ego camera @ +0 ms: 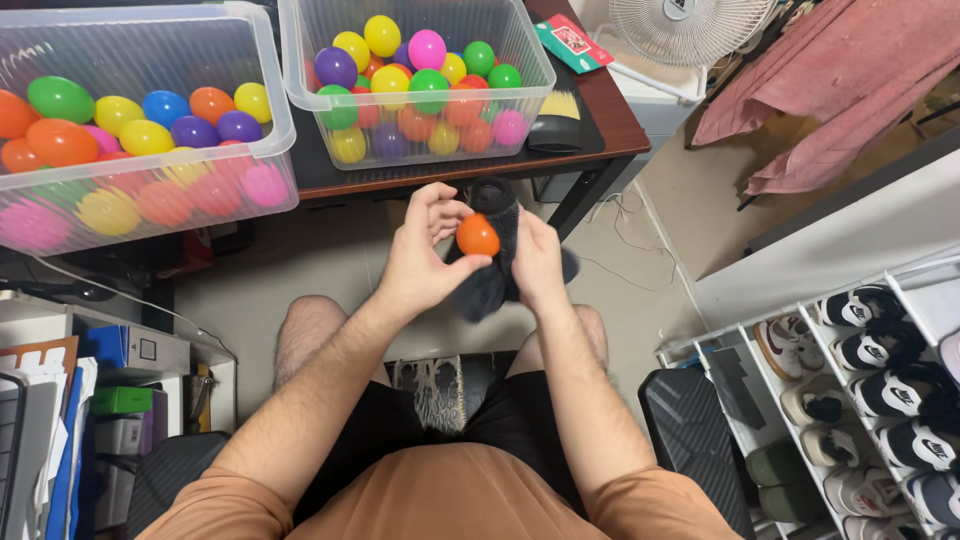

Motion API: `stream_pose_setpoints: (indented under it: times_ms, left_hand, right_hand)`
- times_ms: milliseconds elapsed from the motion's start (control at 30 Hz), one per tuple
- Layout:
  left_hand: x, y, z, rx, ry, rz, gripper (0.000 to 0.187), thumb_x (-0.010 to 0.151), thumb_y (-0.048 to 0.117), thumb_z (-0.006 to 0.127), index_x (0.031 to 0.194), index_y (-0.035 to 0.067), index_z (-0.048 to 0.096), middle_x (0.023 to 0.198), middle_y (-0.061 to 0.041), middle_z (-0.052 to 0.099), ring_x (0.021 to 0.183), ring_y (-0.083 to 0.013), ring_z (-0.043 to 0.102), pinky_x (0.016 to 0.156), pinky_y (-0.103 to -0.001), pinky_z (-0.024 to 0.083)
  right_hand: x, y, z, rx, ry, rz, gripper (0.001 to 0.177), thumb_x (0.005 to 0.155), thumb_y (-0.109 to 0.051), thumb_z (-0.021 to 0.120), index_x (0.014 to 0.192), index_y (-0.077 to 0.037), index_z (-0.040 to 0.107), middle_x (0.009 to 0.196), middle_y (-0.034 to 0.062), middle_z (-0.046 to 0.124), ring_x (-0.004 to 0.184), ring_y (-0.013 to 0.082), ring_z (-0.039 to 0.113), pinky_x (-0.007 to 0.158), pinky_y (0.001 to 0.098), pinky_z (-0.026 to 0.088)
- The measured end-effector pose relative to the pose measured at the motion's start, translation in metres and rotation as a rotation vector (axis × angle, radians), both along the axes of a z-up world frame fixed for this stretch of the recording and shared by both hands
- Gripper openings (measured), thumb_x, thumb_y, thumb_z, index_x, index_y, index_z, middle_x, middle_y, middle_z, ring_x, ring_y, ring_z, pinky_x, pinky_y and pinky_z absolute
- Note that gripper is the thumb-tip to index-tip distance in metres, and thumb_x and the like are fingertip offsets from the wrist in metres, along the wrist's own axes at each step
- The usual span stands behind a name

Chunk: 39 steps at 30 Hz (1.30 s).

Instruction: The person picks colorful plastic eggs from two clear bins, brushes each egg with a hand brush, then wipes it with a dark cloth before returning it to the bin. The process is repeated for several eggs of different colors.

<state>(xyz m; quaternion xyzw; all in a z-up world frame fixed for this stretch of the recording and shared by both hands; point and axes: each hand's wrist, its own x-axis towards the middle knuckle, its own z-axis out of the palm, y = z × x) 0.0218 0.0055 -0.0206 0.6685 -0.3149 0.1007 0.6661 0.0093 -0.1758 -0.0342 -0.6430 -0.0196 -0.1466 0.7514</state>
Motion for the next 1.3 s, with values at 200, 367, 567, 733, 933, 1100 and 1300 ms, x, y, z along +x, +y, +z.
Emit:
stream_pose_setpoints:
  times_ms: [200,367,567,733,933,1100,1300]
  left_hand:
    - [-0.002,-0.016,-0.016,-0.054,0.153,0.07,0.049,0.081,-0.004,0.082,0.125,0.001,0.06,0.113,-0.006,0.062,0.1,-0.0146,0.065,0.085,-0.027,0.057]
    - [-0.004,-0.009,-0.017,-0.215,0.449,-0.389,0.048,0.083,0.0,0.079,0.126,0.002,0.059,0.117,-0.005,0.068,0.11,-0.0138,0.068,0.097,-0.027,0.056]
    - [-0.004,-0.018,-0.009,-0.076,-0.02,0.09,0.052,0.082,-0.001,0.084,0.128,-0.001,0.06,0.123,-0.013,0.068,0.114,-0.0195,0.067,0.104,-0.035,0.054]
    - [-0.029,-0.025,-0.007,-0.226,-0.023,-0.043,0.049,0.082,0.002,0.08,0.121,0.004,0.051,0.132,-0.011,0.058,0.124,-0.0188,0.061,0.106,-0.033,0.054]
    - [-0.02,-0.019,0.013,0.034,-0.322,0.206,0.05,0.079,-0.001,0.081,0.126,0.003,0.063,0.128,-0.016,0.06,0.123,-0.0287,0.062,0.107,-0.039,0.052]
    - [-0.019,-0.017,0.015,-0.042,-0.117,0.218,0.049,0.079,0.003,0.083,0.122,0.003,0.061,0.12,-0.014,0.066,0.114,-0.0292,0.067,0.101,-0.038,0.053]
    - [-0.01,-0.016,0.015,0.016,-0.208,0.23,0.049,0.079,0.006,0.084,0.122,0.004,0.062,0.122,-0.012,0.067,0.116,-0.0276,0.068,0.104,-0.038,0.055]
  right_hand:
    - [-0.022,0.012,-0.009,-0.688,-0.32,-0.417,0.033,0.109,-0.024,0.057,0.12,0.005,0.07,0.097,0.0075,0.066,0.09,0.0158,0.066,0.08,0.0297,0.054]
    - [-0.02,-0.002,0.0,-0.125,-0.016,-0.089,0.03,0.108,-0.021,0.055,0.118,0.004,0.069,0.101,0.0066,0.069,0.09,0.0133,0.066,0.079,0.0282,0.054]
    - [-0.021,0.012,-0.015,0.522,0.292,-0.017,0.029,0.104,-0.021,0.052,0.119,0.0,0.065,0.106,0.0075,0.07,0.092,0.015,0.068,0.078,0.0304,0.057]
    - [-0.011,0.002,-0.024,0.475,0.173,-0.039,0.027,0.106,-0.022,0.051,0.117,-0.001,0.064,0.107,0.0082,0.07,0.094,0.0158,0.068,0.081,0.0305,0.057]
    - [-0.011,0.007,-0.038,0.647,0.369,0.083,0.026,0.105,-0.024,0.052,0.117,-0.004,0.065,0.103,0.0061,0.071,0.089,0.0155,0.07,0.076,0.0312,0.058]
    - [-0.012,0.006,-0.032,0.686,0.382,0.125,0.031,0.106,-0.027,0.056,0.117,0.0,0.065,0.098,0.0092,0.071,0.08,0.0179,0.071,0.068,0.0319,0.06]
    - [-0.005,0.008,-0.03,0.733,0.426,0.175,0.029,0.102,-0.025,0.058,0.116,-0.003,0.068,0.096,0.0083,0.072,0.079,0.0174,0.071,0.067,0.0318,0.059]
